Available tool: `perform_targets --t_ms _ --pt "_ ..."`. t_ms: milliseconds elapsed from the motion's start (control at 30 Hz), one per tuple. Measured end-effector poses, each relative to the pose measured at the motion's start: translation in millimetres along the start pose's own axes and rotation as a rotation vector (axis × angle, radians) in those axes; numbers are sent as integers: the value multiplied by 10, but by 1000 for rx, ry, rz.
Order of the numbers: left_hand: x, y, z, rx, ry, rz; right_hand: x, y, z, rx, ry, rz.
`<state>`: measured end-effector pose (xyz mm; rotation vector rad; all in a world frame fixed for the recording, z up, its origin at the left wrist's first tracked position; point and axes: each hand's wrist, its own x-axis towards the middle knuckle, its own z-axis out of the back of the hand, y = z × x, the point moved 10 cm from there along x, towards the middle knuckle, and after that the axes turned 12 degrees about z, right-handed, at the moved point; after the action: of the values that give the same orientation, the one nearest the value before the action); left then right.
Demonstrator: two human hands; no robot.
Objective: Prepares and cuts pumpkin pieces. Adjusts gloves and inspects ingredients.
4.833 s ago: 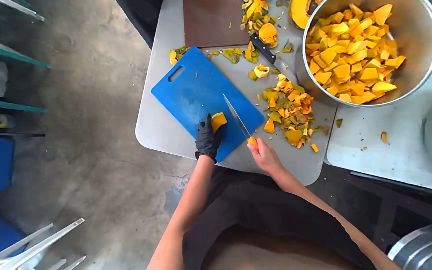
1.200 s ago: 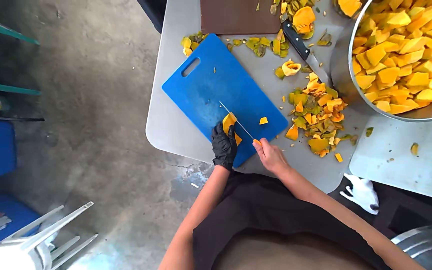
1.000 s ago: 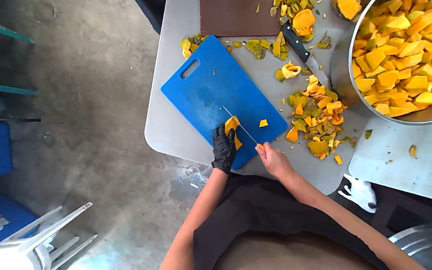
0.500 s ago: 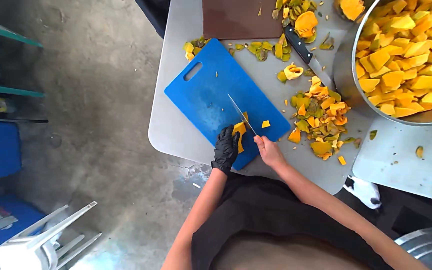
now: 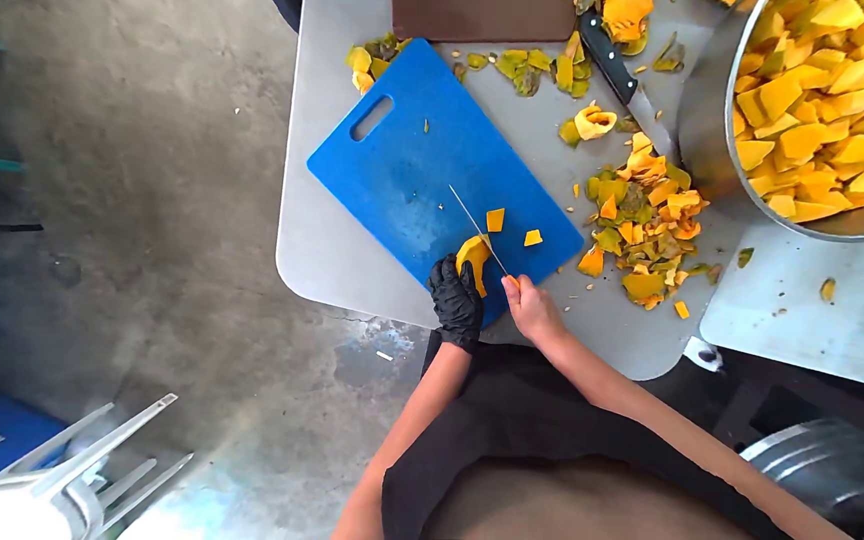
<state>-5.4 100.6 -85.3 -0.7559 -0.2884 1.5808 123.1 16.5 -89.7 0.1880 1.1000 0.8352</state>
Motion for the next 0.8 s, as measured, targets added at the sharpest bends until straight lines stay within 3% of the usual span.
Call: perform_targets --t_ms 233,500,800 --pt "56 56 -63 51 178 110 151 -107 56 -76 -56 82" --pt "78 -2 -32 39 189 29 -108 -88 129 120 -126 210" --pt "80 3 -38 10 184 31 -19 -50 -2 -8 -5 72"
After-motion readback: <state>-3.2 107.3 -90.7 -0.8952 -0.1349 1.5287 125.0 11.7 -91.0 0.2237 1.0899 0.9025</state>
